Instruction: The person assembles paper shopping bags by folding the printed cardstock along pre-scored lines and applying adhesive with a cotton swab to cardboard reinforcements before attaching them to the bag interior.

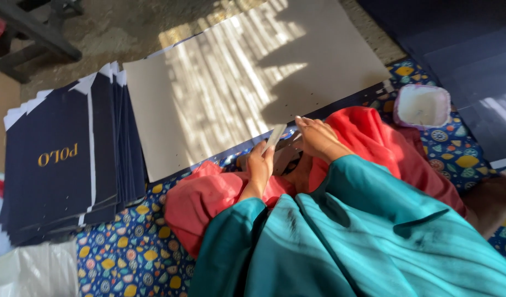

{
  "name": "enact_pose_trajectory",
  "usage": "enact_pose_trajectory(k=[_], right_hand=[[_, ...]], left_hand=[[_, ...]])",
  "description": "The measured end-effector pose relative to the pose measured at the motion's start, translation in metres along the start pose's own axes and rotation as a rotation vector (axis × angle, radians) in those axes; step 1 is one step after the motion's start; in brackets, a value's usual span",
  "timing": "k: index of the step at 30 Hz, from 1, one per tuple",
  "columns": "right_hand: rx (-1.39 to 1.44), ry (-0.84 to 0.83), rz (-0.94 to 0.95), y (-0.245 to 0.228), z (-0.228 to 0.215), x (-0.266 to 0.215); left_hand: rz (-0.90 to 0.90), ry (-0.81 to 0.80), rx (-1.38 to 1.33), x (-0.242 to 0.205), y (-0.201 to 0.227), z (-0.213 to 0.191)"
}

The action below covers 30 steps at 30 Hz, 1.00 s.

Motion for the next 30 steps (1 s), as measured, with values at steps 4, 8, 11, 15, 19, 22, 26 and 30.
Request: enact_pose_trajectory(k=[4, 8, 11, 15, 19, 22, 26, 30], right_hand=[[0.65, 0.241, -0.219, -0.012, -0.076, -0.075], [0.918, 0.683, -0.166, 0.034, -0.071, -0.096], [1.091, 0.89, -0.107, 0.09, -0.077, -0.119], [1.031, 0.847, 0.151, 0.154, -0.07, -0.156], [1.19, 1.093, 0.185, 0.2, -0.067, -0.183], [1.208, 1.14, 0.287, 0.243, -0.044, -0.204], [0.849, 0.993, 0.541, 0.272, -0.006, -0.227], [0.716, 0.851, 0.569, 0.287, 0.037, -0.217]], left_hand=[[-0.014, -0.316, 0.036, -0.007, 0.021, 0.017], [0.065, -0.502, 0.151, -0.011, 0.059, 0.04], [0.158, -0.379, -0.2, -0.011, 0.1, 0.031], [0.022, -0.532, -0.289, -0.014, 0.131, 0.06], [-0.115, -0.585, -0.545, -0.021, 0.194, 0.086], [-0.322, -0.585, -0.714, -0.036, 0.213, 0.104], [-0.427, -0.564, -0.814, -0.054, 0.195, 0.123], [-0.459, -0.541, -0.809, -0.052, 0.185, 0.12]])
Point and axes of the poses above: each hand's wrist, its own x-axis towards the middle knuckle, its own z-axis out of the palm, y = z × x, the point moved 3 cm from there along x, towards the middle knuckle, and after that the axes turned 3 degrees about -x, right-handed, at the moved point
